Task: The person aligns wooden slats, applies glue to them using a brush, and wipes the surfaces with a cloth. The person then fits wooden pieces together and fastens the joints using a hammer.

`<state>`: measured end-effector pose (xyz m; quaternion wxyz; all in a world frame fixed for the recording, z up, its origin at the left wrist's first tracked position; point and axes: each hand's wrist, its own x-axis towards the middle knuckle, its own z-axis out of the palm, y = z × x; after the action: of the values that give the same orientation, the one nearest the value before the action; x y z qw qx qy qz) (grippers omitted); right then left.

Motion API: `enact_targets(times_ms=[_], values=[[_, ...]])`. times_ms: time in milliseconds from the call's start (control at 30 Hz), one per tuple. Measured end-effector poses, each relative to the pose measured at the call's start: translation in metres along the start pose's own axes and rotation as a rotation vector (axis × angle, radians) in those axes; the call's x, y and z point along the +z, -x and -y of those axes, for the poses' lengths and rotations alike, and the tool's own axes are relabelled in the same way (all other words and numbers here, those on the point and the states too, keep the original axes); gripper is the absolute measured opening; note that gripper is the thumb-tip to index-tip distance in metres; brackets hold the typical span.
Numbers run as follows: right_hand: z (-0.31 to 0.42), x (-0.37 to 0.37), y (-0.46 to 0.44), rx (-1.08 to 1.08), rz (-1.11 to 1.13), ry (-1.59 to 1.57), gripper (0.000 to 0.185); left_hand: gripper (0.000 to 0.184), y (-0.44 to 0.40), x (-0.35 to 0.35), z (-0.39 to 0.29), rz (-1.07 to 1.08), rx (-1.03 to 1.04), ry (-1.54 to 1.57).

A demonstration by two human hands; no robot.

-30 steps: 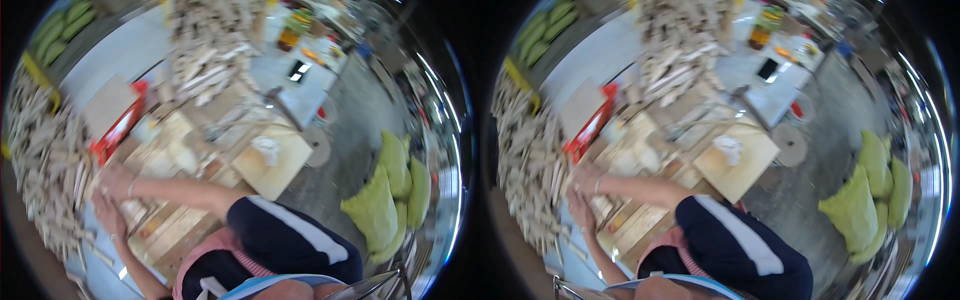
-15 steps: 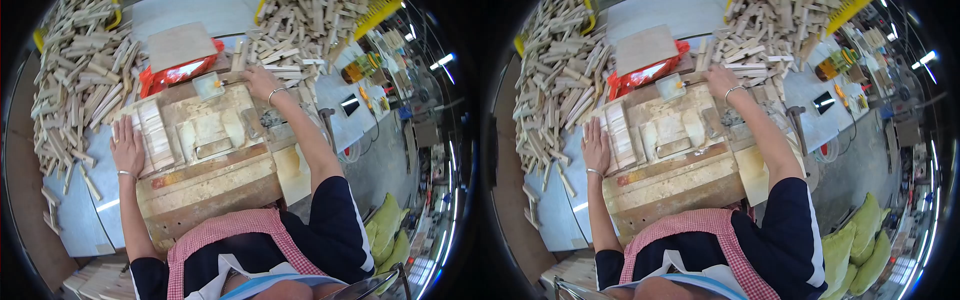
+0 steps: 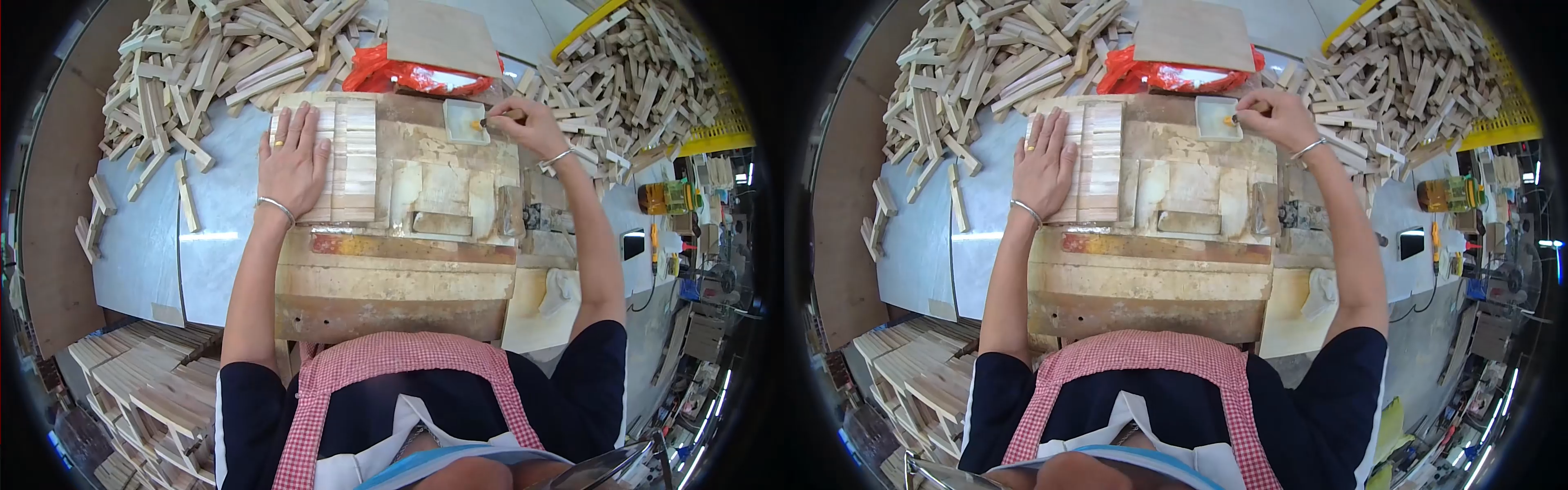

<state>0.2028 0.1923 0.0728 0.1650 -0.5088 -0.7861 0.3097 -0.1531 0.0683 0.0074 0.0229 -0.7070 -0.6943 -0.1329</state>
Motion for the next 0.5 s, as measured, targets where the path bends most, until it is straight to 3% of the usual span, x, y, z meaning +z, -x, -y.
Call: enact_targets(times_ms=[67, 200, 267, 500], values=[[-0.009, 0.023, -0.01, -0.099, -0.084, -0.15, 0.021, 0.05, 0.0, 0.001, 0.0, 0.007, 0.009, -0.001], [-0.008, 0.024, -0.013, 0.056, -0.141, -0.266, 0.022, 0.049, 0.0, -0.001, 0.001, 0.02, 0.007, 0.058], [0.022, 0.008, -0.008, 0.116, -0.316, -0.403, 0.024, 0.048, 0.0, -0.001, 0.0, 0.014, 0.015, 0.07], [0.04, 0.016, -0.045, -0.067, -0.341, -0.344, 0.021, 0.048, 0.0, -0.002, 0.0, 0.004, 0.017, 0.037]])
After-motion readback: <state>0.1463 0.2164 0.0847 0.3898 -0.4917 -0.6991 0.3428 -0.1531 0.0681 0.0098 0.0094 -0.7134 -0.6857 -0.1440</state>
